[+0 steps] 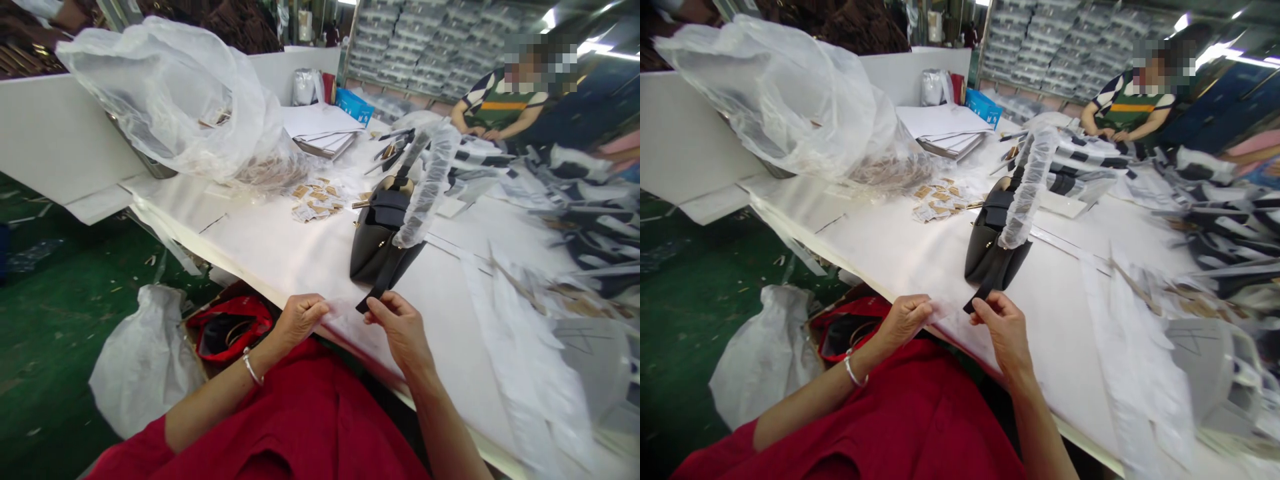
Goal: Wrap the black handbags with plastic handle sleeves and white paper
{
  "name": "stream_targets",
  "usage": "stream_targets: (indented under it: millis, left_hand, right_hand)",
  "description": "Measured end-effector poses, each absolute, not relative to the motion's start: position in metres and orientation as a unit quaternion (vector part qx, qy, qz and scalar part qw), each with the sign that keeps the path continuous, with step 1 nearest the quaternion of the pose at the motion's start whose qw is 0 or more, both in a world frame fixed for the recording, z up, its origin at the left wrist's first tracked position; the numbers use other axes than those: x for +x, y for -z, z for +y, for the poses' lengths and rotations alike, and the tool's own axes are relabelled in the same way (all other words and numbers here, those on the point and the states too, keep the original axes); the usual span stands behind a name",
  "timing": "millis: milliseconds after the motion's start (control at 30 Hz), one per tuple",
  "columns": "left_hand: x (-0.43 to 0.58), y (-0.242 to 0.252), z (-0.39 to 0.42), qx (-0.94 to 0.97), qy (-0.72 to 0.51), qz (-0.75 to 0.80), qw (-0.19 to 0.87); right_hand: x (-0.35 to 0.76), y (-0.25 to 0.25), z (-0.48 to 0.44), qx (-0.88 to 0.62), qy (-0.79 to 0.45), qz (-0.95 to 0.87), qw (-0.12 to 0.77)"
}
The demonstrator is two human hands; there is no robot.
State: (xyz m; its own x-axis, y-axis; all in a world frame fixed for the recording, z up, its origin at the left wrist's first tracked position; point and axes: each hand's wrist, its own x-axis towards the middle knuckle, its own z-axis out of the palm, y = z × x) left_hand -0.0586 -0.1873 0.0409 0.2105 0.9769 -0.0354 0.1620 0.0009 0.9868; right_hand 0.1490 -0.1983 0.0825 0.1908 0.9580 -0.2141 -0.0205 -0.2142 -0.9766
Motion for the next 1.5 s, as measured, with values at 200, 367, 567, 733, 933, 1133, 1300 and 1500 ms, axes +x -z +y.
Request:
stream_targets:
  millis: [200,367,567,733,933,1133,1300,1500]
  left_hand:
    - [-0.059,-0.038,-0.190,0.596,-0.396,0.479,0.509]
    - [-0.055,-0.036,-0.193,0.601,-0.400,0.465,0.513]
    - [-0.049,-0.038,-0.195,0.606,-0.393,0.451,0.524]
    - [-0.043,-0.039,-0.197,0.577,-0.414,0.448,0.544]
    - [-0.031,-0.049,-0.198,0.564,-0.448,0.425,0.548]
    - [-0.010,-0.066,-0.192,0.586,-0.415,0.460,0.523]
    - [0.007,-0.065,-0.187,0.565,-0.395,0.468,0.553]
    - [0.028,-0.063,-0.176,0.525,-0.448,0.459,0.559]
  right_hand:
    - [0.139,-0.120,-0.208,-0.499,-0.602,-0.298,0.548]
    - [0.139,-0.112,-0.203,-0.527,-0.545,-0.364,0.541]
    - [0.140,-0.106,-0.205,-0.574,-0.486,-0.390,0.532]
    - [0.137,-0.110,-0.207,-0.563,-0.509,-0.392,0.520]
    - [0.137,-0.104,-0.206,-0.563,-0.522,-0.388,0.510]
    - [0.153,-0.098,-0.205,-0.578,-0.484,-0.445,0.484]
    - [0.174,-0.093,-0.207,-0.587,-0.488,-0.391,0.514]
    - [0.176,-0.092,-0.207,-0.607,-0.494,-0.401,0.475]
